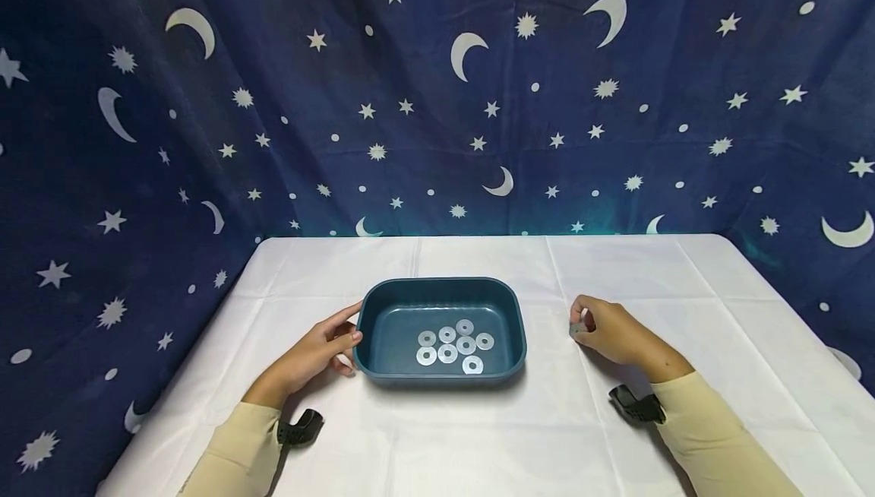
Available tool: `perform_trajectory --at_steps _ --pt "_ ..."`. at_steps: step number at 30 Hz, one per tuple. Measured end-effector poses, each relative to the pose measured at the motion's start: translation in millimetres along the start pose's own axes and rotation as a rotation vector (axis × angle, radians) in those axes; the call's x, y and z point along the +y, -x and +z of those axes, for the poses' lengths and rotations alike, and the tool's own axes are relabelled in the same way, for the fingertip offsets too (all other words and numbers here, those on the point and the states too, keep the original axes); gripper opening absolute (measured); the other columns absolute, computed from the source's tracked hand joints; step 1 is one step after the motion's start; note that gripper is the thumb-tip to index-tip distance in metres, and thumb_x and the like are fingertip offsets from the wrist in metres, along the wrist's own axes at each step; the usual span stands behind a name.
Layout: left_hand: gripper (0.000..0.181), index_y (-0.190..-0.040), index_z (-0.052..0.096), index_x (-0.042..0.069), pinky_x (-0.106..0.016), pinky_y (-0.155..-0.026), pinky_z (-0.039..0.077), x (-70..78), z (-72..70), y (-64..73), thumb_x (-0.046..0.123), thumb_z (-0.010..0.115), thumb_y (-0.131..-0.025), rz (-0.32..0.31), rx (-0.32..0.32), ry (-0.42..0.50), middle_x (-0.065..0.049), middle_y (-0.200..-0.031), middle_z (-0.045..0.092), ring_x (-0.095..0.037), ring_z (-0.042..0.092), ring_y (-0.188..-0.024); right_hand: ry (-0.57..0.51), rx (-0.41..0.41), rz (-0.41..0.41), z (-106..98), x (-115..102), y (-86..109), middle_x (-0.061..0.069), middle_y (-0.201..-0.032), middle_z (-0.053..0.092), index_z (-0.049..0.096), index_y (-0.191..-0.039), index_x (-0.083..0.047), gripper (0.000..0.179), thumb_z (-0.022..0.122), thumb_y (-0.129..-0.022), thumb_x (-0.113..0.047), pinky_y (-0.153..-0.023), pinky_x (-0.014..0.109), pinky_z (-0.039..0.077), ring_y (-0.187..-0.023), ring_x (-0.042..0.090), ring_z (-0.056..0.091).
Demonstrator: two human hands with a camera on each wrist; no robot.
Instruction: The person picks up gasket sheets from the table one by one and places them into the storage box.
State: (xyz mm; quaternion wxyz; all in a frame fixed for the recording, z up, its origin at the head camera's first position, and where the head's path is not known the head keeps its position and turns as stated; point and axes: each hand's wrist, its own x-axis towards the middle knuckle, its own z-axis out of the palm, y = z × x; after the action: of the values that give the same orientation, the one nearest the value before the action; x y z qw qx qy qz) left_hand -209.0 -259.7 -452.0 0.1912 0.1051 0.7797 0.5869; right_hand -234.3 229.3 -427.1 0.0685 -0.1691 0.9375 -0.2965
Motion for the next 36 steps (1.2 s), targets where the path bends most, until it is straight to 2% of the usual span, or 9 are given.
perform_trajectory --at_steps 5,11,15,21,29,36 --pt "0.071 -0.161 0.019 0.013 -0.035 -0.067 0.062 -3.2 3.3 2.4 0.027 0.057 -0.103 -0.003 -0.002 0.010 -0.009 -0.111 0.050 -0.017 0.065 -0.075 0.013 -0.050 -0.050 -0.6 -10.3 0.4 -0.001 -0.070 0.050 0.054 -0.093 -0.009 0.019 0.064 -0.085 0.005 -0.056 0.024 0.037 -0.062 0.012 0.044" --pt "0.070 -0.161 0.019 0.013 -0.036 -0.067 0.062 -4.5 4.0 3.0 0.027 0.057 -0.103 0.003 0.001 0.013 -0.010 -0.112 0.051 -0.017 0.066 -0.076 0.051 -0.053 -0.169 -13.9 -37.5 0.0 -0.002 -0.072 0.053 0.053 -0.091 -0.011 0.023 0.065 -0.084 0.008 -0.055 0.022 0.039 -0.062 0.009 0.045" --pt "0.070 -0.161 0.020 0.015 -0.036 -0.067 0.062 -4.8 1.7 2.2 0.027 0.057 -0.103 0.005 0.003 0.005 -0.011 -0.112 0.051 -0.018 0.066 -0.076 0.025 -0.090 -0.223 -16.8 -61.0 -1.9 -0.004 -0.074 0.056 0.054 -0.091 -0.012 0.023 0.065 -0.085 0.007 -0.058 0.022 0.043 -0.064 0.007 0.048" --pt "0.070 -0.161 0.020 0.015 -0.037 -0.069 0.062 -5.0 -0.6 1.8 0.028 0.057 -0.103 0.004 -0.007 -0.003 -0.012 -0.113 0.051 -0.019 0.067 -0.077 -0.045 -0.190 -0.291 -10.5 -97.6 -7.3 -0.005 -0.073 0.055 0.055 -0.092 -0.013 0.022 0.066 -0.088 0.005 -0.059 0.021 0.046 -0.065 0.007 0.051" --pt "0.069 -0.161 0.020 0.014 -0.036 -0.068 0.062 -2.7 -0.6 0.5 0.027 0.057 -0.103 0.021 -0.008 0.010 -0.010 -0.112 0.052 -0.018 0.067 -0.076 -0.072 -0.331 -0.345 1.3 -136.0 -18.0 -0.003 -0.075 0.056 0.055 -0.097 -0.012 0.018 0.063 -0.092 0.004 -0.061 0.022 0.047 -0.065 0.008 0.051" --pt "0.069 -0.161 0.022 0.015 -0.035 -0.066 0.062 -1.2 -0.5 -2.1 0.028 0.057 -0.103 0.032 -0.009 0.007 -0.009 -0.111 0.053 -0.018 0.066 -0.077 -0.055 -0.347 -0.333 7.5 -153.5 -36.4 0.001 -0.078 0.059 0.056 -0.099 -0.009 0.016 0.061 -0.093 0.005 -0.061 0.023 0.049 -0.064 0.009 0.052"
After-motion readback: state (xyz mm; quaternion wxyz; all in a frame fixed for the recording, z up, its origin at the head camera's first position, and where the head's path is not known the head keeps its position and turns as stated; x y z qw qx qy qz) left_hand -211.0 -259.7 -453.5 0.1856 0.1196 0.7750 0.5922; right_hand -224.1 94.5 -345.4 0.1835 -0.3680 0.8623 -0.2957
